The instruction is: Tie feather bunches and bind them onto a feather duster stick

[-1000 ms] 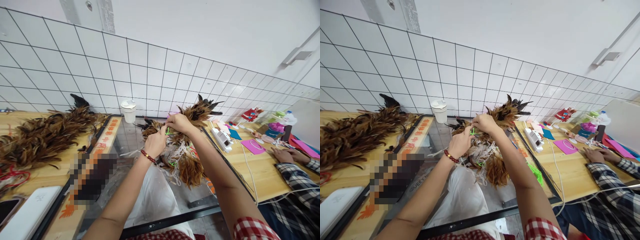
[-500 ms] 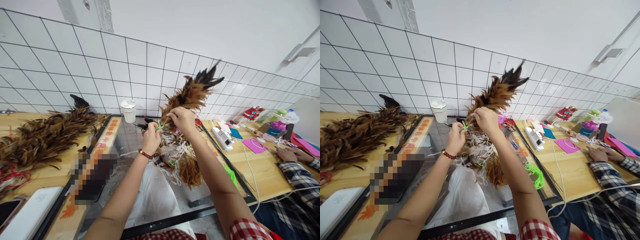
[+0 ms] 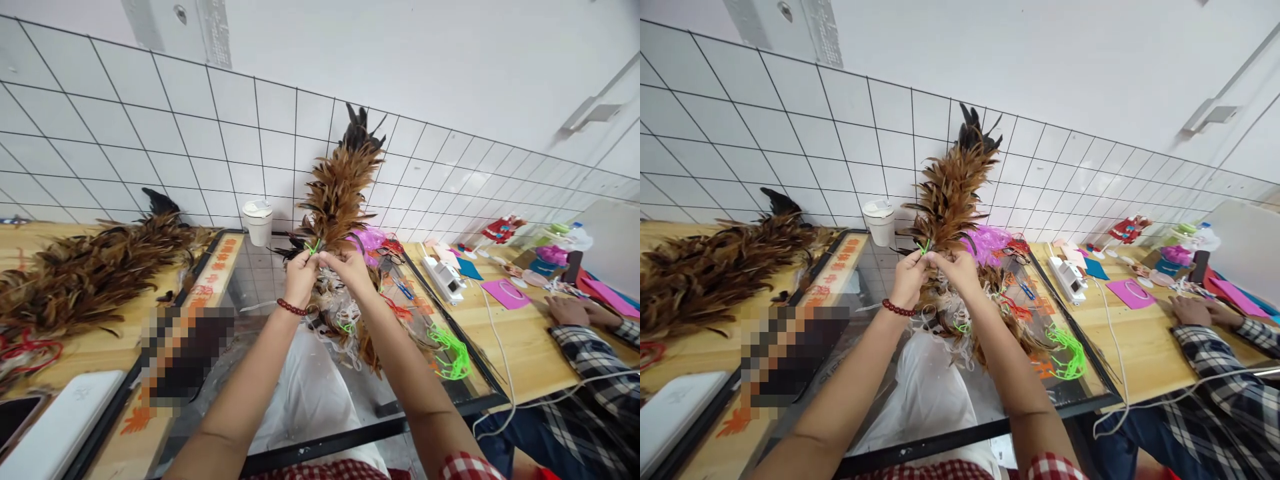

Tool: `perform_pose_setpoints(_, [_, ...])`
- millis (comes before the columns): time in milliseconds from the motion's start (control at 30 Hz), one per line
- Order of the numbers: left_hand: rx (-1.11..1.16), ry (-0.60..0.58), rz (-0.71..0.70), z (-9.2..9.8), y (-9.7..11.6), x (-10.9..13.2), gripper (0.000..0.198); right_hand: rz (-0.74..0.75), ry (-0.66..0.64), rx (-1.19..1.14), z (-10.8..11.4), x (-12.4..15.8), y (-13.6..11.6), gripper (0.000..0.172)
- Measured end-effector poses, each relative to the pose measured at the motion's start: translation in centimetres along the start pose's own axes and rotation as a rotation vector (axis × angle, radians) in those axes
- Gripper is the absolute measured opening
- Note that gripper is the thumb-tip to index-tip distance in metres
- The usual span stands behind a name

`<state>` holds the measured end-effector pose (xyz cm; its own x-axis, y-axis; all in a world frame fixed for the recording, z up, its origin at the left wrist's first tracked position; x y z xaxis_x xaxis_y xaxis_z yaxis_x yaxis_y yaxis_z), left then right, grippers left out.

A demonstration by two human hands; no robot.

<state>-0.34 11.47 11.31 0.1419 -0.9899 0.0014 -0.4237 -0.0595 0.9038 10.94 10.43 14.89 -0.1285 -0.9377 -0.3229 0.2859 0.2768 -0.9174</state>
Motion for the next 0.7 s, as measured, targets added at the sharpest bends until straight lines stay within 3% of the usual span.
perform_pose_setpoints(133, [0.092, -0.076, 0.097, -0.4, -0.7, 0.1, 0.026, -0.028, 0.105, -0.210, -0.7, -1.2, 0.4, 0.027])
perform_pose_setpoints(267, [0.165, -0.097, 0.190, -0.1, -1.3, -0.3, 0.035, -0.008, 0.029, -0.237, -0.5, -1.4, -0.1, 0.023])
perform_pose_setpoints(467, [0.117, -0.150, 0.159, -0.7, -1.2, 0.1, 0.033, 0.046, -0.043, -0.108, -0.6, -2.0, 0.5, 0.023])
perform_pose_setpoints(567, [0.077, -0.113, 0.103, -0.6, -1.1, 0.1, 0.029, 0.105, -0.053, 0.012, -0.2, -1.8, 0.1, 0.023])
perform_pose_setpoints(633, [0.031, -0.048, 0.037, 0.1, -0.8, -0.3, 0.025, 0.142, -0.068, 0.215, 0.7, -1.2, -0.5, 0.025])
perform_pose_setpoints(700, [-0.057, 0.028, -0.068, 1.2, 0.0, -1.0, 0.024, 0.181, -0.168, 0.483, 1.6, -0.2, -1.2, 0.023])
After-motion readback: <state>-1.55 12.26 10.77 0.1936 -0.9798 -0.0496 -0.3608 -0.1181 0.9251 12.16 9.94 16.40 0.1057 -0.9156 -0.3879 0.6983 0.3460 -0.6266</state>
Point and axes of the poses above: each hand's wrist, its own x-axis away from the middle knuckle, its own z-axis out of the back of the hand, y = z × x, the point moved 8 cm from there along -x, towards the middle knuckle, and after that the axes turned 8 degrees about y, right-handed, at the moved point
